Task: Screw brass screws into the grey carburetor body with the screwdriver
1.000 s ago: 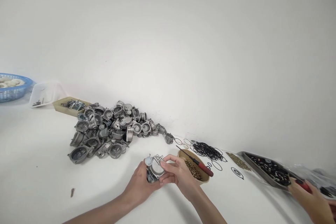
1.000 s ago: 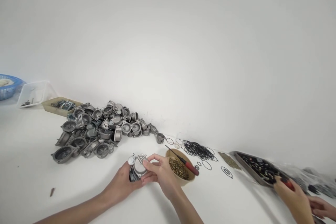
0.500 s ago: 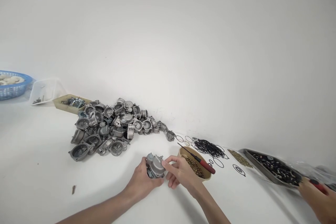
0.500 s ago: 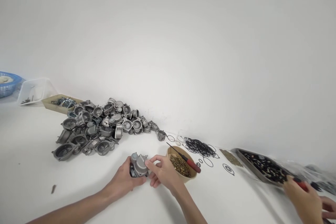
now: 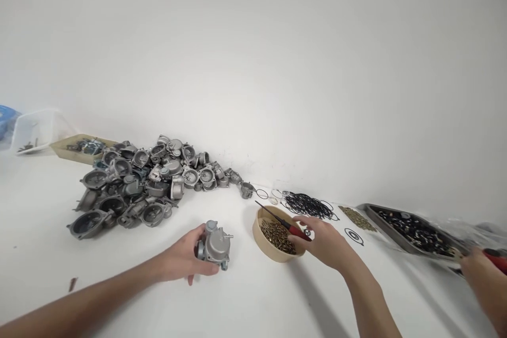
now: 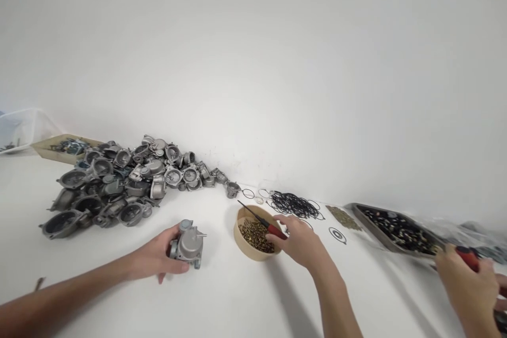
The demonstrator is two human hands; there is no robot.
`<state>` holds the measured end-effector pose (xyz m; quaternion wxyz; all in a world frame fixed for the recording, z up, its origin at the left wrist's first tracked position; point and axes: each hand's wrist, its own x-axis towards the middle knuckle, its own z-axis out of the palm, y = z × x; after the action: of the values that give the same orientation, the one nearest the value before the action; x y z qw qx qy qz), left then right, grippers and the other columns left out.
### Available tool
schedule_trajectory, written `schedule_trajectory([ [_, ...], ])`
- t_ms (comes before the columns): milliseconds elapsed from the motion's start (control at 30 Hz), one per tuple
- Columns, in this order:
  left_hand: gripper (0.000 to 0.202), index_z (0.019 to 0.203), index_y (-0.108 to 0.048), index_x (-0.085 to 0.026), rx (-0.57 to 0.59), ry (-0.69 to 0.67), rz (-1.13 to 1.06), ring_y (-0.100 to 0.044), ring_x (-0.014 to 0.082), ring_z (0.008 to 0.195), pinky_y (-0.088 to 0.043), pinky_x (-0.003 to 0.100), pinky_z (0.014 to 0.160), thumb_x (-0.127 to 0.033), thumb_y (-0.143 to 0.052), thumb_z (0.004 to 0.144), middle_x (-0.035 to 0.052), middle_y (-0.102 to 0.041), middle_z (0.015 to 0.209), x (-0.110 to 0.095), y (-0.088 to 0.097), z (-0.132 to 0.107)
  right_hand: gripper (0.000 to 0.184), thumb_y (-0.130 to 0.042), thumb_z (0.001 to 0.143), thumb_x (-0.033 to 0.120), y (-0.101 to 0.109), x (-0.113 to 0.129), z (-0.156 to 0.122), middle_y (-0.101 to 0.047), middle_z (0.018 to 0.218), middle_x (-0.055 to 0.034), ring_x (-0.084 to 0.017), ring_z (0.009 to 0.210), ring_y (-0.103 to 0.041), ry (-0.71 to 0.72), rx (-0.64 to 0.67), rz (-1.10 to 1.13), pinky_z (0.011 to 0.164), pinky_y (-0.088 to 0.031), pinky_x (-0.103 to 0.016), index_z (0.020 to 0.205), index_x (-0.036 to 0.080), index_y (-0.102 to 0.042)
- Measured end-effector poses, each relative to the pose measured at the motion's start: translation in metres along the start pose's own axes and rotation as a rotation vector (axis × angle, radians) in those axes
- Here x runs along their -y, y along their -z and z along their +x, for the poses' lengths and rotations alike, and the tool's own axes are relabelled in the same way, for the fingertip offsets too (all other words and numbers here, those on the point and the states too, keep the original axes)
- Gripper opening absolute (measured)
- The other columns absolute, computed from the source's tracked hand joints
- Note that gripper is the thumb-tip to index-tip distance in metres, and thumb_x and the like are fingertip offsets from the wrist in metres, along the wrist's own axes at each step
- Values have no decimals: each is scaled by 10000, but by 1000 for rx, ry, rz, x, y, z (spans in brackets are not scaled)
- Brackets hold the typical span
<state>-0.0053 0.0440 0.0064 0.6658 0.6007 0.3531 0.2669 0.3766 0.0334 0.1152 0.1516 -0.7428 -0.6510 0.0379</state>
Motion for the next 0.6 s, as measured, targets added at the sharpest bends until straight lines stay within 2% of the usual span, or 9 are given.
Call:
schedule_trajectory([
  [133,802,1410,-537,-164,104,-25,-4,-664,165,779,-510,177,437,-389,-914,739,143,-679,1264,11,7,0,153,-765,773,438,-13,-10,-1,-777,953,-75,-340,930,-710,-7,19,-77,687,-486,-387,855,309,-760],
  [200,810,1434,-526,-174,112,-45,-19,-667,174,805,-520,182,459,-413,-908,761,142,-678,1266,15,8,-1,123,-768,779,411,-17,-8,0,-766,945,-70,-308,895,-705,11,-3,-76,679,-475,-368,781,290,-744],
  [300,842,1478,-503,-201,125,-49,-28,-666,194,859,-546,208,522,-429,-905,774,135,-681,1282,19,9,-4,128,-783,778,415,-16,-7,0,-780,968,-61,-288,875,-709,39,-53,-15,693,-492,-363,790,289,-773],
  [433,820,1471,-504,-218,144,-41,-48,-656,188,848,-559,247,599,-439,-901,788,121,-695,1260,20,9,-8,227,-769,815,490,-4,-7,-3,-810,944,-55,-276,844,-737,87,-152,188,719,-569,-375,916,290,-809],
  [533,795,1444,-487,-250,137,-64,-67,-657,176,829,-547,240,593,-441,-902,793,119,-679,1307,16,8,-11,400,-755,840,611,2,-5,-9,-809,948,-91,-282,821,-765,99,-269,380,652,-623,-368,982,238,-776],
  [600,863,1475,-414,-291,112,-67,-78,-668,175,830,-532,221,561,-438,-910,785,123,-645,1383,15,5,-12,448,-742,868,643,2,-1,-13,-792,916,-104,-286,803,-781,94,-348,485,594,-637,-349,984,210,-730],
])
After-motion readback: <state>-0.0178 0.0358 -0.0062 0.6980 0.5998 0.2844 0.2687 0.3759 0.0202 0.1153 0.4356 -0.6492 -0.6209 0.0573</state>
